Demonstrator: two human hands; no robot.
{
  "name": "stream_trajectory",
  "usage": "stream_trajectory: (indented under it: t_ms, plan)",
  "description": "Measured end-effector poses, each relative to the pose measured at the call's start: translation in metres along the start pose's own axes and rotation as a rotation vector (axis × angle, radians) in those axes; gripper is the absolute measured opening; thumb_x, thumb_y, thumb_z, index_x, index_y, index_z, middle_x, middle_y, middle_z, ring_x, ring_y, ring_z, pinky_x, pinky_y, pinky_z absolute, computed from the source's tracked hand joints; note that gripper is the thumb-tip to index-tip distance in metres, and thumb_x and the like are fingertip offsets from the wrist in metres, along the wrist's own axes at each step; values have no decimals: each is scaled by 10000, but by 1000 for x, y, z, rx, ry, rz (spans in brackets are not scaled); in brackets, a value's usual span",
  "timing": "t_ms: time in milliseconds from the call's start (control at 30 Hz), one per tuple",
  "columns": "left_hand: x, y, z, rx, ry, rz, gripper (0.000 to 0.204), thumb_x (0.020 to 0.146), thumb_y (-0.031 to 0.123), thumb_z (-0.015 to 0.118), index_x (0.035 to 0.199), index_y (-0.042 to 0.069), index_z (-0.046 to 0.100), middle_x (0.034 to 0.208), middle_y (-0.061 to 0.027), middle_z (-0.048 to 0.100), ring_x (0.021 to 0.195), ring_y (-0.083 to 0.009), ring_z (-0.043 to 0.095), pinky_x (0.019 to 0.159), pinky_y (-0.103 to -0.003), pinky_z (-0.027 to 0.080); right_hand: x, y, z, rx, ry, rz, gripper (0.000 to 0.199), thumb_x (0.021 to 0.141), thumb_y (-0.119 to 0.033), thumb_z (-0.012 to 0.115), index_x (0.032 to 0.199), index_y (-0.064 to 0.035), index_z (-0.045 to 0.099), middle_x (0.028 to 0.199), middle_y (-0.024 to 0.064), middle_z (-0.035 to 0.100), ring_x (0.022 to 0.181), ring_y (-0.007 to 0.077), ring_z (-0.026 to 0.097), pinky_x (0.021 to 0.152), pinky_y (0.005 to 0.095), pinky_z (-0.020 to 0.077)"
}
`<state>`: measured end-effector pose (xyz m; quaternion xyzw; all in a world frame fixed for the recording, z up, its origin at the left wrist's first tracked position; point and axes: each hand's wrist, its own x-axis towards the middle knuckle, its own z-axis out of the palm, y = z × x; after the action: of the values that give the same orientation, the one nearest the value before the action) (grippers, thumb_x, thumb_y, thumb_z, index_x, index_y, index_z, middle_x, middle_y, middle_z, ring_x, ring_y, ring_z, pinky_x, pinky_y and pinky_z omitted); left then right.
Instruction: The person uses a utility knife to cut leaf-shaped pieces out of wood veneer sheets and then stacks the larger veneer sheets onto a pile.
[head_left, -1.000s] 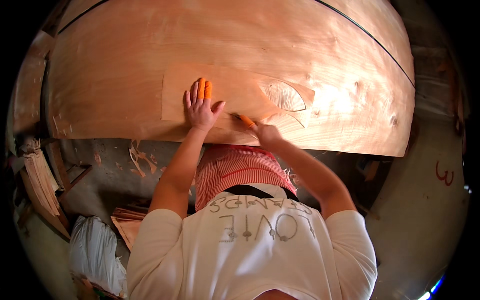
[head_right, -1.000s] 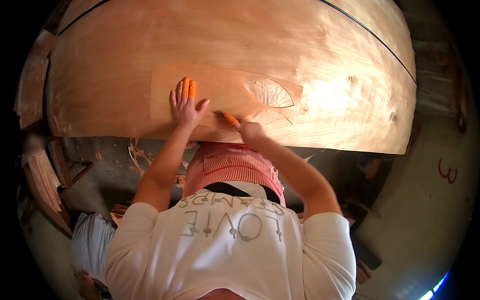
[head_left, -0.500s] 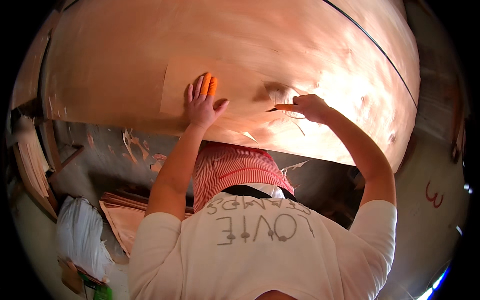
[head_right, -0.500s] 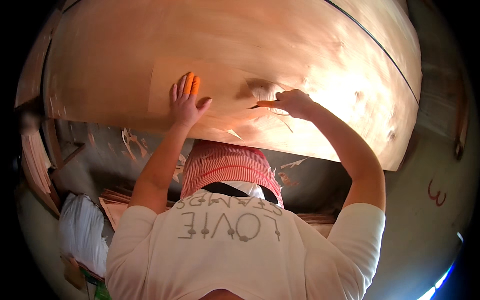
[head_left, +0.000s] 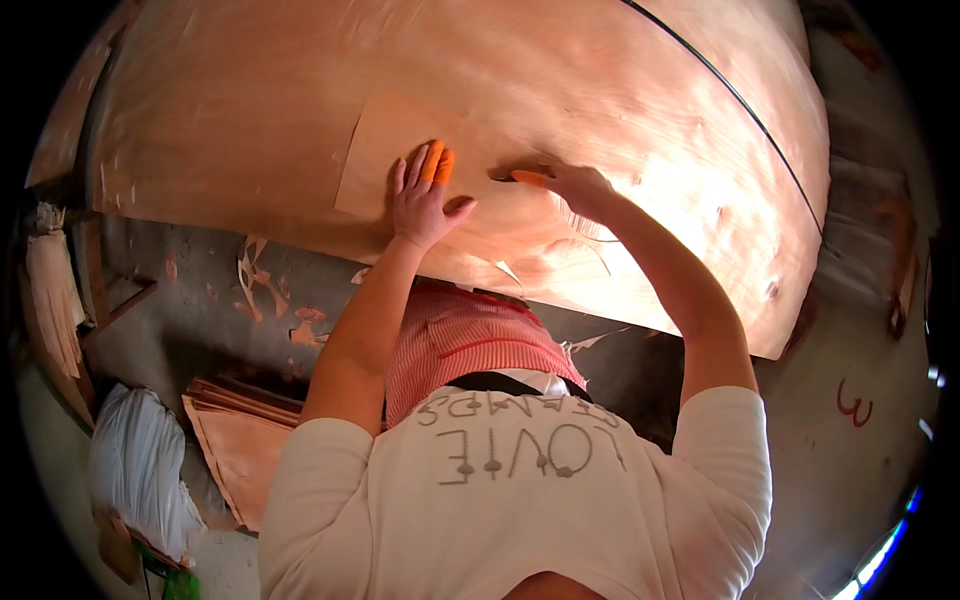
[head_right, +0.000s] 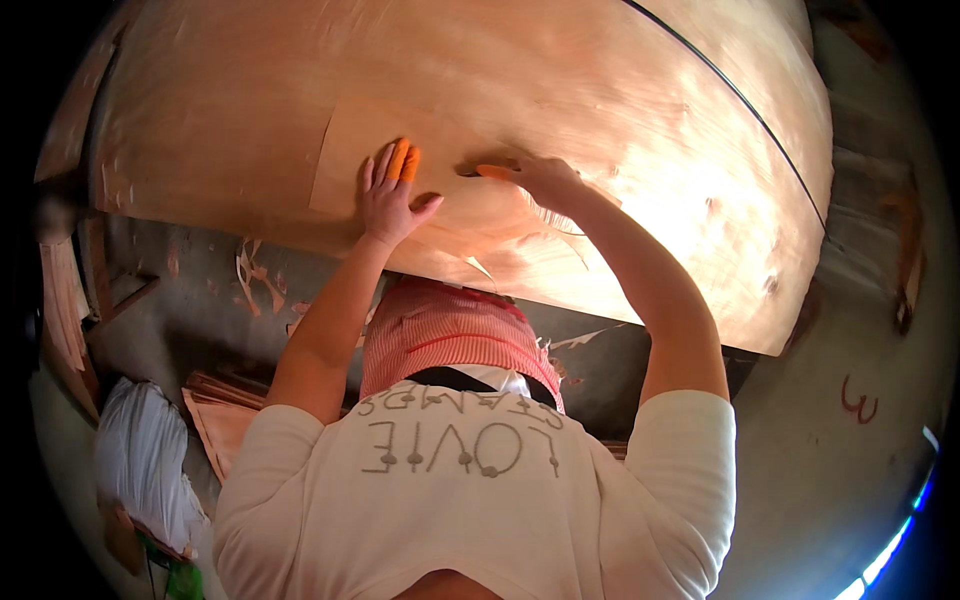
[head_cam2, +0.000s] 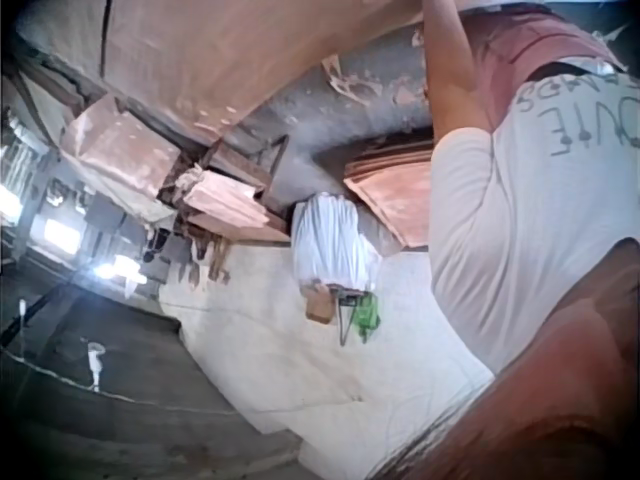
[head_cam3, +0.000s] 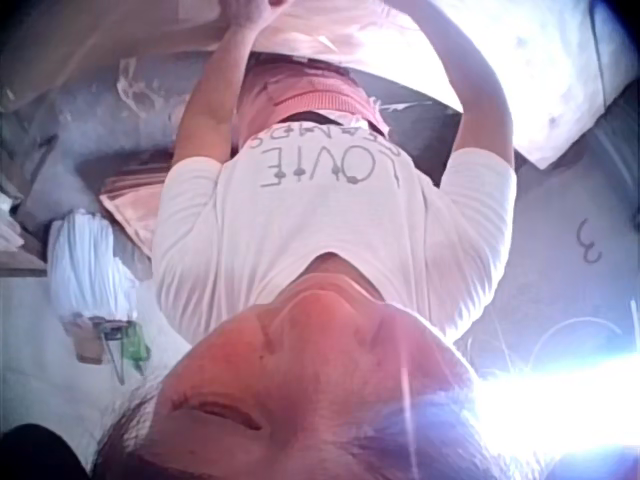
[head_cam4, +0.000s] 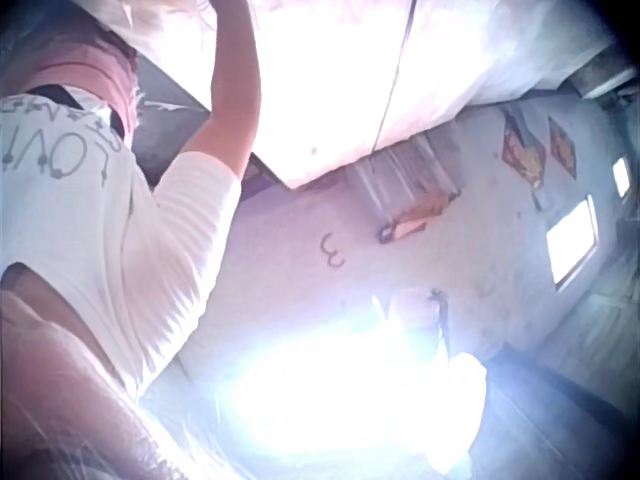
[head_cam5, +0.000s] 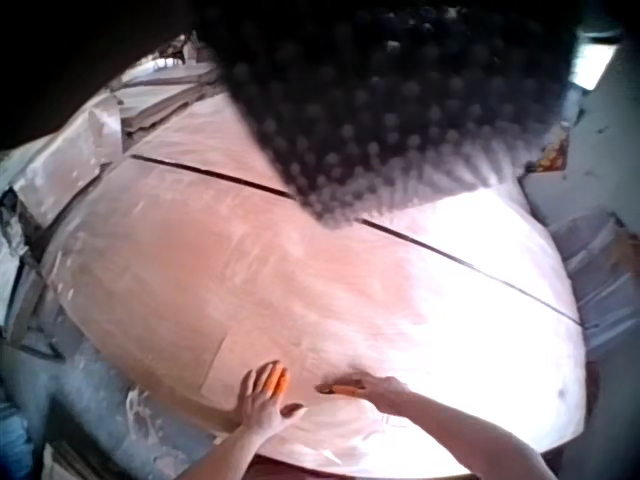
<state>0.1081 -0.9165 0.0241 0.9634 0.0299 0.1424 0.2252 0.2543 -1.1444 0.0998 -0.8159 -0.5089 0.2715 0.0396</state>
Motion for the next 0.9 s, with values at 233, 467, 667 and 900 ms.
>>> stream_trajectory:
  t_ms: [233, 467, 667, 900]
  plan:
    - [0, 14, 11, 20, -223, 395, 482, 815, 258, 539, 1247, 56, 470, 1358, -74, 392, 1288, -202, 309, 1072, -450, 188, -30, -15, 45, 258, -122, 597, 338, 872, -96, 410, 1202, -114, 483, 1031, 138, 524, 927, 283, 584, 739, 396, 490]
    - [6, 25, 13, 7, -288, 442, 486, 822, 237, 503, 1276, 73, 447, 1351, -90, 395, 1279, -212, 323, 1072, -436, 199, -107, -69, 159, 363, 124, 854, 329, 878, -103, 392, 1202, -51, 417, 1017, 159, 517, 806, 328, 593, 643, 428, 488]
    - [7, 30, 12, 44, -273, 470, 445, 804, 233, 532, 1212, 58, 504, 1337, -94, 416, 1277, -234, 332, 1059, -460, 221, -123, -109, 179, 400, 284, 848, 269, 910, -154, 348, 1131, -53, 465, 973, 171, 547, 853, 337, 581, 666, 420, 482]
    - [9, 35, 8, 112, -342, 463, 542, 819, 258, 499, 1315, 71, 387, 1394, -78, 343, 1296, -214, 296, 1070, -434, 190, -164, -66, 148, 491, 905, 1021, 458, 827, -183, 529, 1277, -152, 448, 961, 170, 616, 775, 360, 599, 661, 424, 479]
